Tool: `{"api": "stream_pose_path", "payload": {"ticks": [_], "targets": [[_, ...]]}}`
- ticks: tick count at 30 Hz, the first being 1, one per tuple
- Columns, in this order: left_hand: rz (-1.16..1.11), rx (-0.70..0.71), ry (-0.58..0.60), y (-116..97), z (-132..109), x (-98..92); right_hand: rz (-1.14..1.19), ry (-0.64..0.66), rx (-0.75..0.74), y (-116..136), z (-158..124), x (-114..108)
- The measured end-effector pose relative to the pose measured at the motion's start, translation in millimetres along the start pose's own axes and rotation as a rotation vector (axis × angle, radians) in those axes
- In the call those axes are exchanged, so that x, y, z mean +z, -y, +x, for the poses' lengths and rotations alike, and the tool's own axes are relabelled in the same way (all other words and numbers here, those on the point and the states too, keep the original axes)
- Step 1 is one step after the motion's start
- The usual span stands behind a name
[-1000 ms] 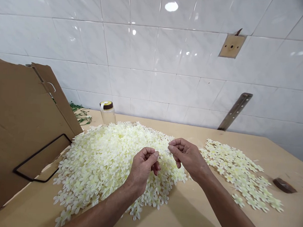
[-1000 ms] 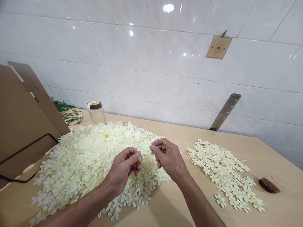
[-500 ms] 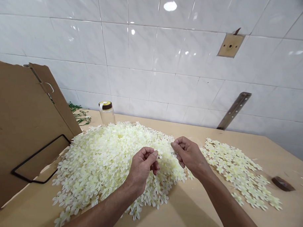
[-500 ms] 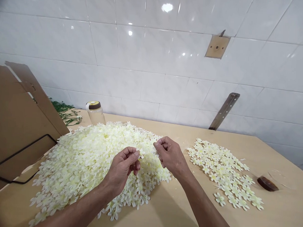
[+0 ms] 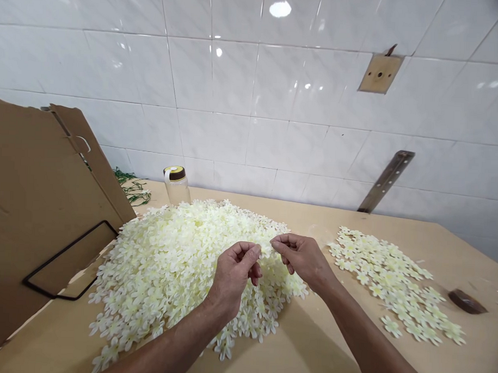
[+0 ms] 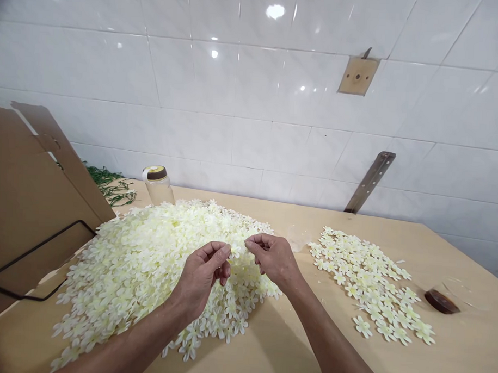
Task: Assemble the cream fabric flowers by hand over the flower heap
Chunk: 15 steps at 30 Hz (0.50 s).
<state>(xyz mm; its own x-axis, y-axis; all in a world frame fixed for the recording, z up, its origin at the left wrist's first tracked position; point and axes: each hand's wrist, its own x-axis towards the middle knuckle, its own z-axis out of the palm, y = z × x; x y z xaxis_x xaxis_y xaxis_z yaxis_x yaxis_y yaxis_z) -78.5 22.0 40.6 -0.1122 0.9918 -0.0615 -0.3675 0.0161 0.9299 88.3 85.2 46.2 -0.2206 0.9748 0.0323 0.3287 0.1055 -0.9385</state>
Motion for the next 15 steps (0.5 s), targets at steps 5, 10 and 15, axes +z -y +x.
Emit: {"api": "stream_pose_path", "payload": {"ticks": [5, 10, 15], "targets": [[0.008, -0.004, 0.015, 1, 0, 0.3, -0.133, 0.013, 0.009, 2, -2, 2], [0.031, -0.005, 0.004, 1, 0, 1.2, -0.268, -0.06, -0.128, 7, -5, 3], [0.054, 0.034, -0.023, 4, 0, 1.6, -0.18, 0.036, -0.171, 22, -15, 3]]}}
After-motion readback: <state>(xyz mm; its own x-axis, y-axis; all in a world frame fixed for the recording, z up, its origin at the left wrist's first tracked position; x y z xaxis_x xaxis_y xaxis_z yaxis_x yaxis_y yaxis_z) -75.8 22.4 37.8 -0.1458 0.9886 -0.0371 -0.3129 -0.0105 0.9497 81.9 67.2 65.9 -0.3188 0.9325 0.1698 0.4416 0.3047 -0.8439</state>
